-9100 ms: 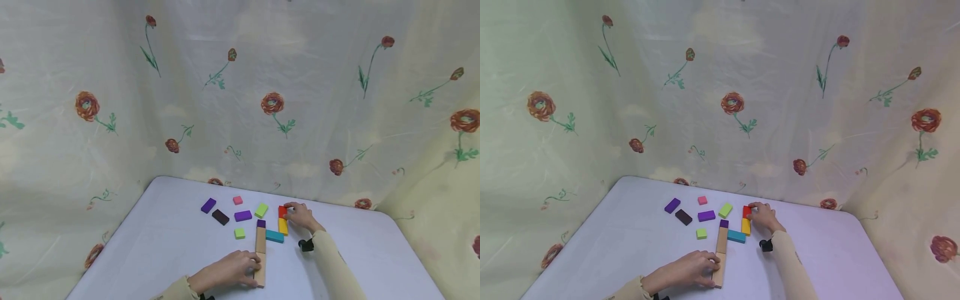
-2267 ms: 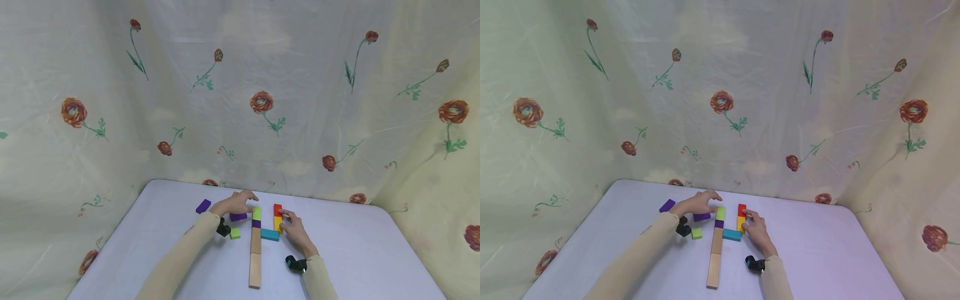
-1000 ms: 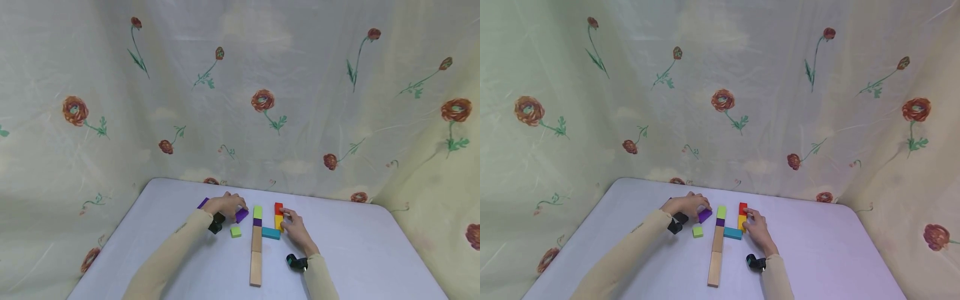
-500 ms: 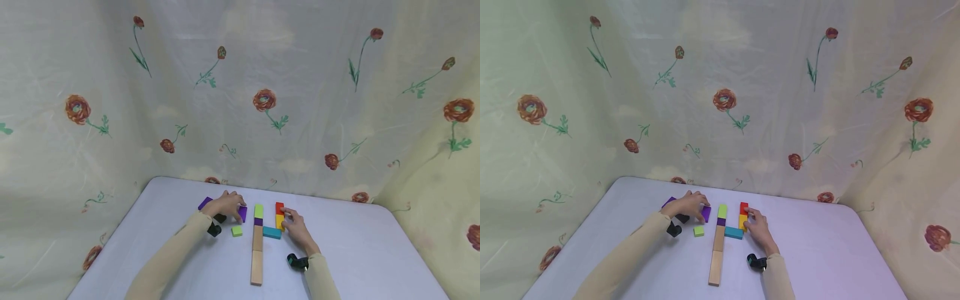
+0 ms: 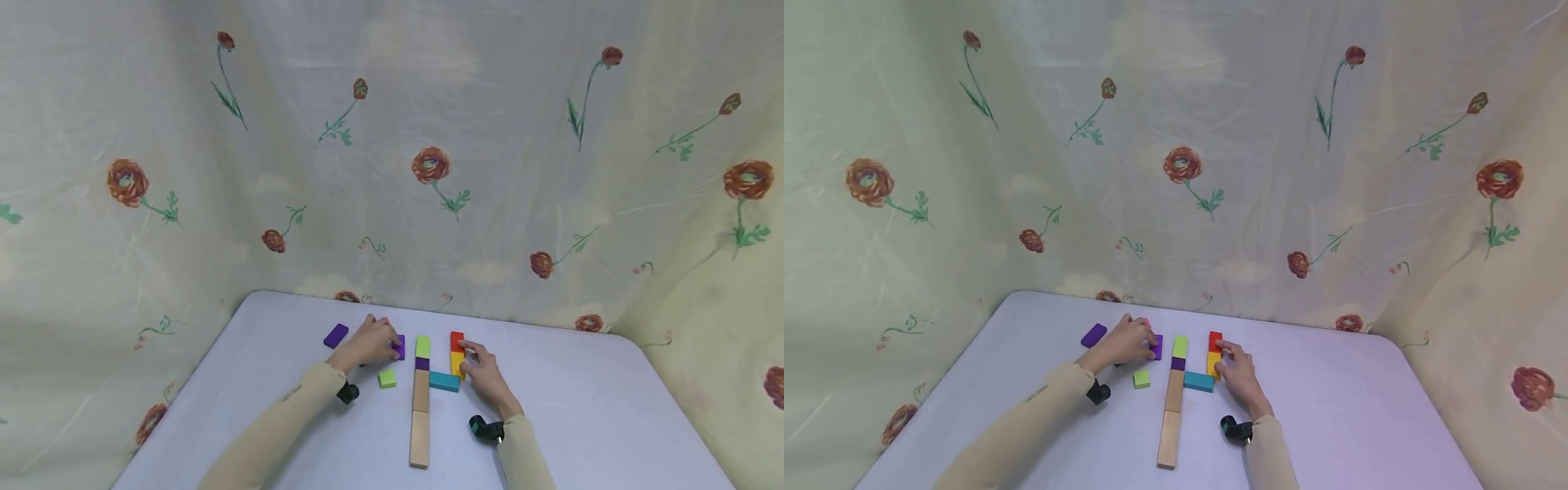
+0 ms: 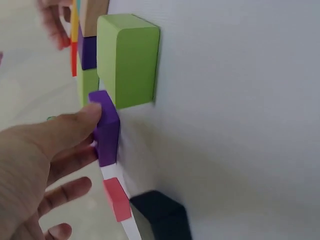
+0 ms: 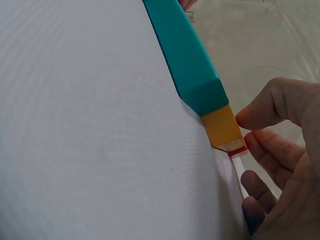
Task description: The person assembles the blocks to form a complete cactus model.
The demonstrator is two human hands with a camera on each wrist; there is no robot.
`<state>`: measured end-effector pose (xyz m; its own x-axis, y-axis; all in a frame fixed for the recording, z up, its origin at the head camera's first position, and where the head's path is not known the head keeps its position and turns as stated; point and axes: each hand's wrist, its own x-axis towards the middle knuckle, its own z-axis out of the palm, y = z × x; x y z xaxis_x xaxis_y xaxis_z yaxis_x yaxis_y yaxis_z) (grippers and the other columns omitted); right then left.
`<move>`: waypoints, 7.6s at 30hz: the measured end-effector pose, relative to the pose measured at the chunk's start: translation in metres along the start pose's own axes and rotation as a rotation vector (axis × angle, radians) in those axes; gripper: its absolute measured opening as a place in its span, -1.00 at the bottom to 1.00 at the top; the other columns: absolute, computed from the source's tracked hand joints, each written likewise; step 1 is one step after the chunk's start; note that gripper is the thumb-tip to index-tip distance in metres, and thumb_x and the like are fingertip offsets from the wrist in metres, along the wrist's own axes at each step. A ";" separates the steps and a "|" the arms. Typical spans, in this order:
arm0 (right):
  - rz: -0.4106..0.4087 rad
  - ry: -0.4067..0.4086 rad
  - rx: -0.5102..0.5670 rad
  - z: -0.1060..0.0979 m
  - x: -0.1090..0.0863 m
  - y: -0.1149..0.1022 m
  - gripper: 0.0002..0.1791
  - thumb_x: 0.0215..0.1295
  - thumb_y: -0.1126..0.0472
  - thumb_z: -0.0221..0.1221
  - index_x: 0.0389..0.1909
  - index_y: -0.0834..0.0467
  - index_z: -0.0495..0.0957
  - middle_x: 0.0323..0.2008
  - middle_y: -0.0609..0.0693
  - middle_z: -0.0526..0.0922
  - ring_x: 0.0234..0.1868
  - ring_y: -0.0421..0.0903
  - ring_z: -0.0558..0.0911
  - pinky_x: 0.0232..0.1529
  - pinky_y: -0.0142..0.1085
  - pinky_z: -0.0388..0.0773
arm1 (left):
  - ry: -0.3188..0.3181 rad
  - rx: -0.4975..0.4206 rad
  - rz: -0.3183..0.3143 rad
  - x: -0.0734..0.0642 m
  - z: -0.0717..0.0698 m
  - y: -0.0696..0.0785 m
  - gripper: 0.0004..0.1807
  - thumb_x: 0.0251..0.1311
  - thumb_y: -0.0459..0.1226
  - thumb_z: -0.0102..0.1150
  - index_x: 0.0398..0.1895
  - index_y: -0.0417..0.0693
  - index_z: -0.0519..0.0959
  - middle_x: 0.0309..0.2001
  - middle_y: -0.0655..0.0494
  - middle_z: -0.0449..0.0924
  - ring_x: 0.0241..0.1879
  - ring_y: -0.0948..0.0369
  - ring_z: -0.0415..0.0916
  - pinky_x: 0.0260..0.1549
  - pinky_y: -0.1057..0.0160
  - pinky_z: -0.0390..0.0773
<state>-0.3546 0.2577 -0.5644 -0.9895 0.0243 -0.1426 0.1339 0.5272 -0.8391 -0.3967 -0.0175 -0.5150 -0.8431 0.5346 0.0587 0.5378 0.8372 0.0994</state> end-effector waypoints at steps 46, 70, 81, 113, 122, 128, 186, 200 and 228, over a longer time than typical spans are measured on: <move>-0.004 0.008 0.008 0.000 -0.001 -0.006 -0.40 0.27 0.24 0.07 0.36 -0.01 0.26 0.39 0.18 0.13 0.40 0.20 0.11 0.34 0.26 0.15 | -0.231 -0.026 -0.064 0.053 -0.004 0.033 -0.37 0.26 -0.26 -0.15 0.43 0.33 0.24 0.46 0.30 0.17 0.46 0.14 0.05 0.44 -0.16 -0.10; 0.003 0.000 0.016 -0.001 0.001 -0.001 -0.42 0.29 0.25 0.07 0.35 -0.03 0.27 0.40 0.17 0.12 0.40 0.19 0.11 0.35 0.24 0.15 | -0.245 -0.007 -0.050 0.041 -0.001 0.031 -0.35 0.25 -0.23 -0.09 0.44 0.36 0.21 0.47 0.33 0.15 0.44 0.13 0.10 0.44 -0.13 -0.05; -0.002 -0.008 0.025 -0.001 0.000 0.000 -0.42 0.28 0.25 0.07 0.34 -0.02 0.28 0.40 0.15 0.11 0.41 0.20 0.10 0.37 0.27 0.09 | -0.264 -0.030 -0.062 0.036 0.001 0.031 -0.33 0.23 -0.24 -0.09 0.44 0.41 0.19 0.48 0.39 0.10 0.46 0.15 0.06 0.46 -0.09 -0.10; -0.004 0.016 0.010 0.000 0.002 0.000 -0.39 0.24 0.27 0.08 0.35 0.03 0.28 0.38 0.19 0.15 0.39 0.21 0.12 0.35 0.24 0.15 | -0.216 -0.180 0.000 0.030 -0.001 0.024 -0.37 0.28 -0.38 -0.14 0.41 0.29 0.30 0.49 0.26 0.12 0.46 0.09 0.08 0.43 -0.13 0.04; -0.005 0.006 0.010 0.000 0.000 -0.003 -0.40 0.25 0.26 0.07 0.35 0.02 0.28 0.39 0.18 0.13 0.40 0.21 0.11 0.36 0.25 0.13 | -0.186 -0.393 0.133 0.003 -0.018 0.004 -0.51 0.19 -0.58 -0.04 0.05 0.09 0.59 0.15 0.18 0.51 0.19 0.16 0.40 0.19 0.20 0.46; -0.013 0.002 0.007 -0.001 -0.001 -0.003 -0.39 0.25 0.26 0.06 0.35 0.01 0.28 0.39 0.19 0.13 0.39 0.20 0.11 0.36 0.26 0.11 | -0.273 -0.341 0.163 -0.022 -0.026 0.002 -0.46 0.16 -0.61 0.00 0.01 0.18 0.59 0.02 0.33 0.55 0.09 0.23 0.40 0.20 0.13 0.41; -0.002 0.005 0.009 0.002 -0.002 -0.003 -0.41 0.27 0.26 0.07 0.35 0.01 0.28 0.41 0.19 0.11 0.38 0.23 0.10 0.35 0.26 0.13 | 0.138 0.311 0.111 -0.096 0.017 0.035 -0.59 0.26 -0.04 0.08 0.11 0.03 0.59 0.06 0.20 0.61 -0.06 0.23 0.49 -0.15 0.23 0.38; -0.024 0.012 0.003 0.003 -0.001 -0.001 -0.41 0.27 0.26 0.06 0.35 0.01 0.28 0.39 0.18 0.14 0.38 0.21 0.12 0.34 0.27 0.14 | -0.001 0.272 -0.023 -0.032 0.015 0.027 -0.48 0.42 -0.03 -0.21 0.37 0.03 0.36 0.34 0.18 0.39 0.33 0.13 0.28 0.37 -0.05 0.16; -0.005 0.015 0.011 0.000 -0.005 0.002 -0.40 0.26 0.25 0.08 0.35 0.02 0.29 0.37 0.19 0.18 0.39 0.20 0.13 0.34 0.27 0.14 | -0.097 0.127 -0.167 0.058 0.010 0.020 -0.42 0.28 -0.11 -0.19 0.39 0.10 0.33 0.38 0.19 0.33 0.40 0.12 0.18 0.44 -0.07 0.02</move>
<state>-0.3499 0.2586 -0.5649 -0.9909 0.0341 -0.1305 0.1292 0.5179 -0.8456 -0.4346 0.0317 -0.5193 -0.9193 0.3909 -0.0447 0.3923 0.9195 -0.0265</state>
